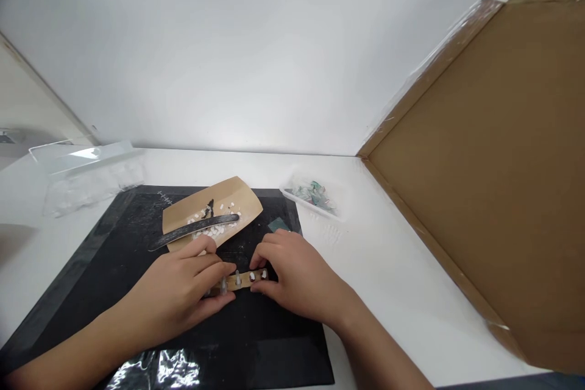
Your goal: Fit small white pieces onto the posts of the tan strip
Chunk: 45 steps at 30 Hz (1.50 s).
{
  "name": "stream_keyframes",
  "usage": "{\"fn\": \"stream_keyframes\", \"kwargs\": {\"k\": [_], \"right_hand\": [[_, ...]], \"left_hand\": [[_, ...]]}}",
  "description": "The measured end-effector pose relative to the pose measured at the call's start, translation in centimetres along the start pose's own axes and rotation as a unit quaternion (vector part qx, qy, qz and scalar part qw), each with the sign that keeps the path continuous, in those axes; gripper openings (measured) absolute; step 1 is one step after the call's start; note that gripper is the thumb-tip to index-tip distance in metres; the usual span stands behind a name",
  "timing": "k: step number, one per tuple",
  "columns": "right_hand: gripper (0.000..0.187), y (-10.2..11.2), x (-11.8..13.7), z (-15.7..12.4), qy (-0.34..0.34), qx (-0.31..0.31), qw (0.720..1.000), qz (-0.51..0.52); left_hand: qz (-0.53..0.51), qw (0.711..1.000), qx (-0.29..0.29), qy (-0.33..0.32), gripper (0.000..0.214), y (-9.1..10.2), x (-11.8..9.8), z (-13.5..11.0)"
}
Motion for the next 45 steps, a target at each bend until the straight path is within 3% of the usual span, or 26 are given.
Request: {"fn": "stream_keyframes", "kwargs": {"k": [13,19,22,25,27,31,33,40,45], "right_hand": [[0.008,1.3,-0.9,0.0,-0.065,0.005,0.998,0.003],[0.002,2.6,-0.8,0.0,-0.061,-0.042,0.995,0.066],[0.008,3.0,-0.3,0.1,-0.052,-0.063,0.991,0.111],[0.011,2.3,0.2,0.3,-0.020,-0.063,0.982,0.179],[0.011,1.5,0.4,0.5,0.002,-0.054,0.973,0.225],[0.012,0.4,1.0,0.7,0.047,-0.035,0.955,0.291],[0.013,0.2,1.3,0.8,0.066,-0.031,0.949,0.307],[0.011,-0.1,2.3,0.7,0.100,0.003,0.950,0.297],[0.009,0.1,2.7,0.5,0.119,-0.013,0.955,0.273]], "left_hand": [[0.007,0.999,0.046,0.008,0.013,-0.7,-0.1,0.0],[0.011,0.998,0.053,0.017,0.013,-1.0,0.0,0.0],[0.010,0.998,0.054,0.021,0.017,-0.9,0.1,0.0],[0.003,0.999,0.030,0.022,0.031,-0.2,0.1,0.1],[-0.017,0.999,-0.017,0.026,0.034,0.7,0.2,0.2],[-0.114,0.983,-0.138,0.047,0.019,2.9,0.6,0.4],[-0.162,0.971,-0.171,0.041,0.020,3.5,0.6,0.5],[-0.226,0.959,-0.170,0.017,0.023,3.3,0.2,0.5],[-0.244,0.956,-0.158,0.028,0.017,3.2,0.5,0.6]]}}
Point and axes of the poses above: each hand's wrist, its own z-axis towards the middle knuckle, its own y-axis out of the back of the hand, x = y × z, the point moved 5 cm from there along z, towards the middle knuckle, and after that the axes turned 10 degrees about z, right-handed, at the moved point
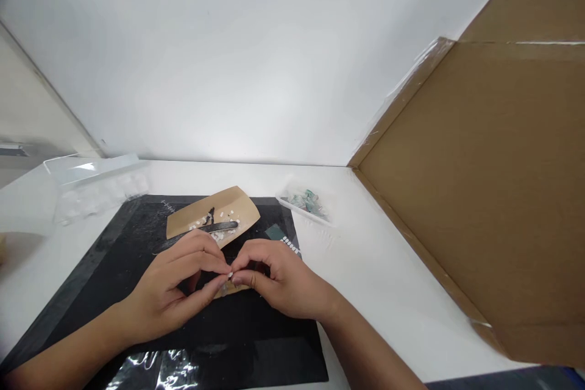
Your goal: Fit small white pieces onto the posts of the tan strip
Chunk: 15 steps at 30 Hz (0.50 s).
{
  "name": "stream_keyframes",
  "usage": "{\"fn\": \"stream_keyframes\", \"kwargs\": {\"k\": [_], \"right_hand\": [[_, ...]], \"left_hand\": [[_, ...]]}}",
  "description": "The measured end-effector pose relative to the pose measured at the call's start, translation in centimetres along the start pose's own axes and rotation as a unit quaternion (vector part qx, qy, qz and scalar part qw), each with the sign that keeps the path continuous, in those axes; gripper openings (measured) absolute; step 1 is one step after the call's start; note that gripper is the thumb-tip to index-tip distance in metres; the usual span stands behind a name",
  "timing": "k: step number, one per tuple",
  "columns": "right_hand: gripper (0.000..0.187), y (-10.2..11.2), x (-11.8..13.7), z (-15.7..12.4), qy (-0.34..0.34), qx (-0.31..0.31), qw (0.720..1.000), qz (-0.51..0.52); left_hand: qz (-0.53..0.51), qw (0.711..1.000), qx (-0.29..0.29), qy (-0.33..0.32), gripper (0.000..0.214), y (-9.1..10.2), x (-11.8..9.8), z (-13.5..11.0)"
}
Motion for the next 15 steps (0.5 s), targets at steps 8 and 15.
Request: {"fn": "stream_keyframes", "kwargs": {"k": [8,15], "right_hand": [[0.009,-0.12,0.29,-0.32,0.014,-0.031,0.998,-0.048],[0.012,-0.44,0.62,-0.35,0.031,-0.033,0.995,-0.084]], "left_hand": [[0.042,0.998,0.002,-0.038,0.020,0.44,-0.08,0.27],[0.071,0.996,0.036,-0.037,0.019,0.18,0.12,0.23]]}}
Point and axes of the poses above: each hand's wrist, its own z-axis towards the middle knuckle, its own y-axis out of the back of the hand, x = y × z, the point moved 5 cm from there along z, towards the middle knuckle, and after that the axes turned 10 degrees about z, right-handed, at the moved point
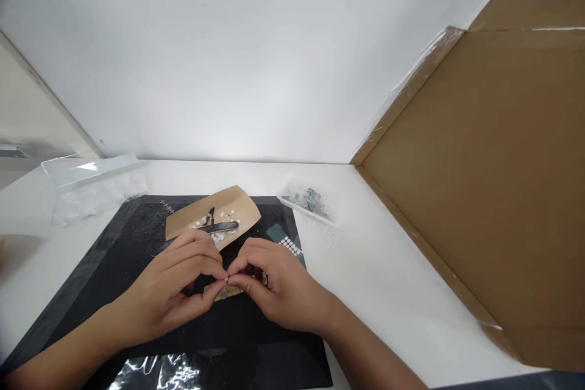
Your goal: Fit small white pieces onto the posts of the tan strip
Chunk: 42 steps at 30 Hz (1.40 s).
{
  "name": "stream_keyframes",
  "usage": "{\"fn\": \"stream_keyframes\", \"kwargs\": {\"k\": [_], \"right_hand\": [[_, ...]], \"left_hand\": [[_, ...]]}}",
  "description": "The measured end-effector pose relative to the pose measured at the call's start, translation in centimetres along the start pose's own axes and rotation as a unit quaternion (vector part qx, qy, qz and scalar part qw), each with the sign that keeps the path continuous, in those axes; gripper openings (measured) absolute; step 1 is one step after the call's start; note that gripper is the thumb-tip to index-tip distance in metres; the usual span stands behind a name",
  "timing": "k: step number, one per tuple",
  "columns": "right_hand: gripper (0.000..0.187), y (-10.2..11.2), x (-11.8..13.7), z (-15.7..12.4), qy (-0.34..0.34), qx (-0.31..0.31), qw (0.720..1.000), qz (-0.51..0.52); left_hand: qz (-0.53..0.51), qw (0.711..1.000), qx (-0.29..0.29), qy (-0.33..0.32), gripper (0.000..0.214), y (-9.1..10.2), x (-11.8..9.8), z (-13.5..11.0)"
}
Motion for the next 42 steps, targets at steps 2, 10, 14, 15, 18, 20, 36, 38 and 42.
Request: {"fn": "stream_keyframes", "kwargs": {"k": [2,10,14,15,18,20,36,38,42], "right_hand": [[0.012,-0.1,0.1,0.0,0.003,0.002,1.000,0.000],[0.010,-1.0,-0.1,0.0,-0.012,0.039,0.997,0.072],[0.019,-1.9,-0.6,-0.2,-0.056,0.082,0.977,0.191],[0.021,-2.1,-0.7,-0.2,-0.067,0.084,0.970,0.219],[0.024,-2.2,-1.1,-0.2,-0.070,0.056,0.964,0.249],[0.024,-2.0,-1.3,0.0,-0.054,0.013,0.971,0.231],[0.015,-1.2,0.2,-0.4,0.127,-0.179,0.975,-0.043],[0.017,-1.2,0.4,-0.4,0.139,-0.184,0.971,-0.066],[0.018,-1.2,0.8,-0.5,0.166,-0.191,0.959,-0.129]], "left_hand": [[0.003,1.000,0.003,0.000,0.019,0.0,0.0,0.0],[0.004,1.000,-0.008,-0.027,0.020,-0.1,-0.2,-0.3],[0.018,0.997,-0.034,-0.060,0.022,-0.1,-0.5,-0.5],[0.025,0.997,-0.040,-0.064,0.022,0.0,-0.5,-0.5],[0.035,0.997,-0.054,-0.052,0.019,0.5,-0.5,-0.2],[0.031,0.997,-0.063,-0.032,0.019,0.8,-0.3,-0.1],[-0.160,0.968,-0.076,0.178,0.014,0.0,1.0,-0.8],[-0.167,0.965,-0.084,0.183,0.015,0.0,1.0,-0.8],[-0.175,0.961,-0.088,0.196,0.016,-0.1,1.1,-0.7]]}}
Point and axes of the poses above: each hand's wrist, its own z-axis towards the middle knuckle, its own y-axis out of the back of the hand, x = y × z, the point moved 5 cm from there along z, towards the middle knuckle, and after that the axes turned 10 degrees about z, right-handed, at the moved point
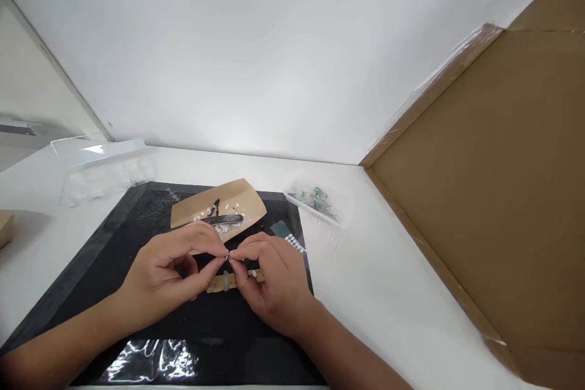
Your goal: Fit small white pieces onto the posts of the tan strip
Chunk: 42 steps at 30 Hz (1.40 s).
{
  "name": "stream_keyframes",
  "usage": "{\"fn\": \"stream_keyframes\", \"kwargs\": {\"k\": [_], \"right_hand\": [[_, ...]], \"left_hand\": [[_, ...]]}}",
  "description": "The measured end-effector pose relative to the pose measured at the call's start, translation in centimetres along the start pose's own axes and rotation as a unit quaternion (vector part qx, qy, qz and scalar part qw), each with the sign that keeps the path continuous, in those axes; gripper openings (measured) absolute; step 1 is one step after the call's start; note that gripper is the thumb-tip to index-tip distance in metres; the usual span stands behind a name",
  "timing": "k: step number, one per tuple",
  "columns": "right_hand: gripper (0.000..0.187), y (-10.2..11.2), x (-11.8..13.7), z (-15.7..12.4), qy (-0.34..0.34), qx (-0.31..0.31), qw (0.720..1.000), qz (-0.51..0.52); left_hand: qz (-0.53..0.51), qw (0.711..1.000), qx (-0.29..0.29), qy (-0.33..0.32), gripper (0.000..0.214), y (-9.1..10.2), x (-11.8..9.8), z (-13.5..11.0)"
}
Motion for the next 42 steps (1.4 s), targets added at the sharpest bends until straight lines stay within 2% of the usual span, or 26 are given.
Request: {"fn": "stream_keyframes", "kwargs": {"k": [6,17,24,34,42], "right_hand": [[0.018,0.1,0.4,0.0,0.070,-0.016,0.995,-0.073],[0.017,-0.3,1.1,0.1,0.087,0.010,0.986,-0.141],[0.014,-0.8,1.0,-0.1,0.064,0.026,0.989,-0.128],[0.011,-1.2,0.3,-0.4,-0.002,0.061,0.997,-0.053],[0.006,-1.2,0.1,-0.2,-0.046,0.069,0.997,-0.004]], "left_hand": [[0.029,1.000,0.003,0.013,0.017,0.0,0.1,0.1],[0.070,0.997,-0.004,0.036,0.019,0.0,-0.1,0.0],[0.092,0.993,-0.006,0.072,0.014,-0.2,0.0,-0.1],[0.122,0.989,-0.012,0.087,0.011,-0.3,-0.2,-0.2],[0.069,0.991,0.002,0.117,0.014,-0.3,0.2,-0.5]]}}
Point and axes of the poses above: each hand's wrist, its own z-axis towards the middle knuckle, its own y-axis out of the back of the hand, x = y × z, the point moved 5 cm from there along z, towards the middle knuckle, and after that the axes turned 10 degrees about z, right-handed, at the moved point
